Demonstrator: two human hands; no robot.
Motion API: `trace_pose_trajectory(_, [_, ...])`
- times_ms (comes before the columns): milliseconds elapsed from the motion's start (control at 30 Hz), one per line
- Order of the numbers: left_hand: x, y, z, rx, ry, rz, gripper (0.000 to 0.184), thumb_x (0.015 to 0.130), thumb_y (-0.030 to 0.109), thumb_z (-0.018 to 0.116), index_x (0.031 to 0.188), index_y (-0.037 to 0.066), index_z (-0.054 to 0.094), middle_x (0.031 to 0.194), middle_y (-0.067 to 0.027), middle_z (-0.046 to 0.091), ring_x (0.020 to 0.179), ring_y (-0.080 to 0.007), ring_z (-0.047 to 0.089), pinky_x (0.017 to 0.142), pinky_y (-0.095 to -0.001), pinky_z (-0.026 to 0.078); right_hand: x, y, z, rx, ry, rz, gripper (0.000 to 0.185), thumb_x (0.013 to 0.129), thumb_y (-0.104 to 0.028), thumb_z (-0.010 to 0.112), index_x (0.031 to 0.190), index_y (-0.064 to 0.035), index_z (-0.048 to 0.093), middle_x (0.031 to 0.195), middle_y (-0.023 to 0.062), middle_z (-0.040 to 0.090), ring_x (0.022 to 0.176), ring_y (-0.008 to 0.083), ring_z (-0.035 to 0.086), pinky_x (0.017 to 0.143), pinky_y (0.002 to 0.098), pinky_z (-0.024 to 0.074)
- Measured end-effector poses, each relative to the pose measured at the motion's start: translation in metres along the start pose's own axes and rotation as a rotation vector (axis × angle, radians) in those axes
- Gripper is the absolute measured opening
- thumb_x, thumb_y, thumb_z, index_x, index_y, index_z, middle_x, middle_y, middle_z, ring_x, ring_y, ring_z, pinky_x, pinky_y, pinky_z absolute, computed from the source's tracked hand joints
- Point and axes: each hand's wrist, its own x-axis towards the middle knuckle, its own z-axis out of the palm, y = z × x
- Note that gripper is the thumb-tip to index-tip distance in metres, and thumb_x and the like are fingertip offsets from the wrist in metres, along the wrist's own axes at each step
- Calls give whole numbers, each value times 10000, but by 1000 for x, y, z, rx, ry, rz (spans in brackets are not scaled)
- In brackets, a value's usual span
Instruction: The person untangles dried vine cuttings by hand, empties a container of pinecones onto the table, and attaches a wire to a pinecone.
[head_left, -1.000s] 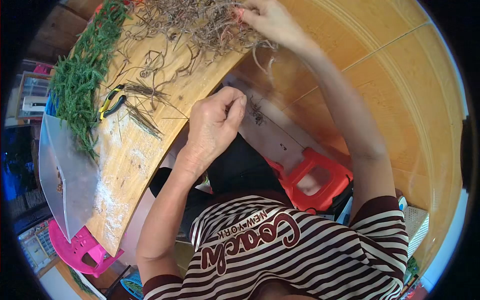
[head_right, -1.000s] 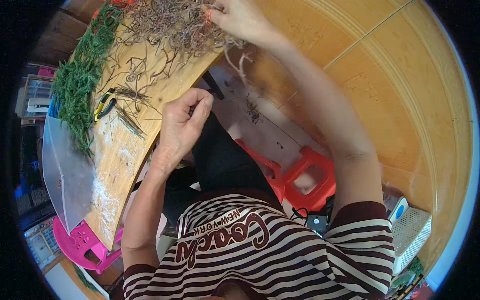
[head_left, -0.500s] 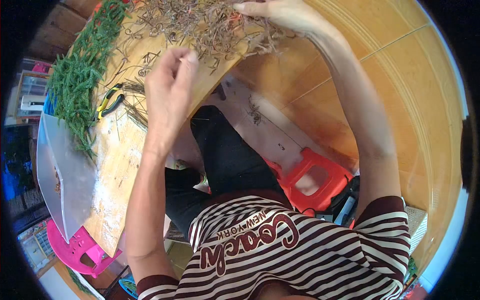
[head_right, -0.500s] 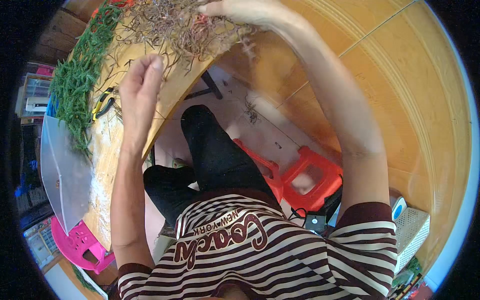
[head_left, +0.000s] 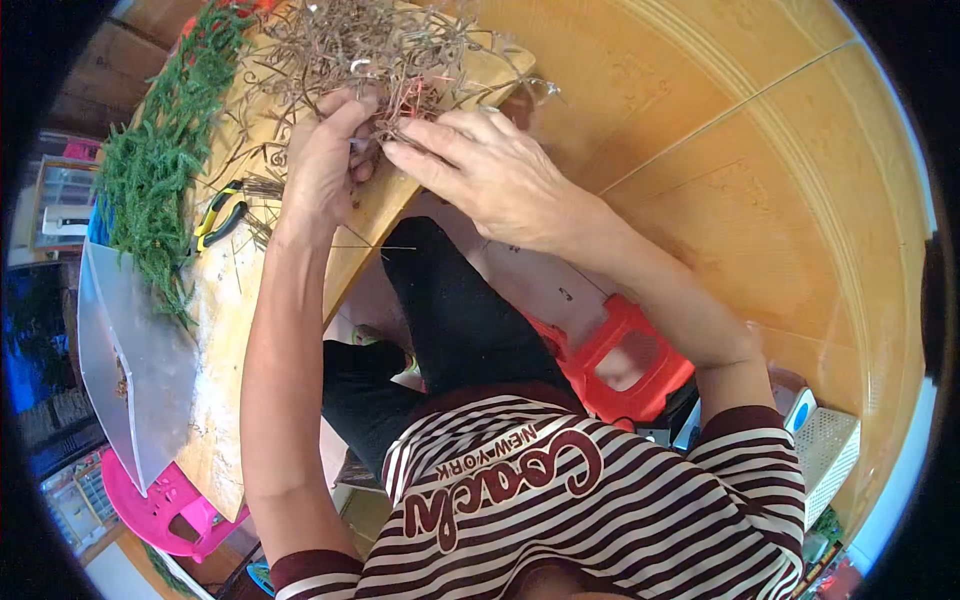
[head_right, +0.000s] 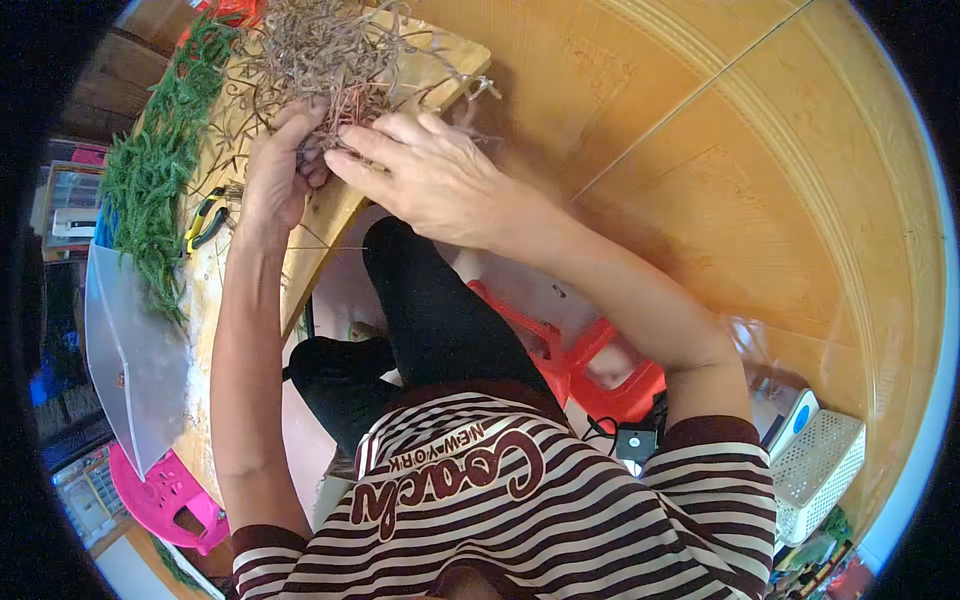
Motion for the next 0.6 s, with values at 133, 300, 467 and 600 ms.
trace_pose_trajectory(133, [-1, -3, -2, -72, 17, -19, 125, 858, 136, 624, 968, 77, 623, 654, 75, 496, 494, -32, 370, 425, -197, 293, -12, -10, -14, 75, 46, 8, 379, 781, -36, 556, 1156, -51, 610, 1267, 126, 532, 1080, 280, 532, 861, 379, 455])
trace_pose_trajectory(300, [-1, -5, -4, -62, 17, -2, 146, 872, 75, 581, 1007, 65, 634, 662, 58, 520, 504, -30, 383, 424, -197, 301, 2, 5, -67, 7, 269, -49, 315, 825, -125, 601, 1121, -18, 609, 1204, 172, 559, 1004, 286, 570, 804, 358, 475])
trace_pose_trajectory(467, [-3, -9, -4, 29, 16, 66, 151, 882, 87, 571, 1001, 39, 652, 701, 26, 585, 560, -52, 467, 453, -224, 373, 62, 59, -76, -60, 364, 145, 339, 839, -196, 638, 1112, 0, 595, 987, 134, 628, 872, 221, 588, 720, 323, 477])
trace_pose_trajectory(600, [-3, -14, 5, 146, 50, 230, 237, 905, 124, 569, 1109, 36, 650, 729, -4, 615, 544, -40, 452, 495, -206, 370, 143, 79, -52, 287, -264, 504, 501, 791, -417, 708, 1018, 21, 621, 827, 129, 612, 789, 244, 609, 655, 300, 466])
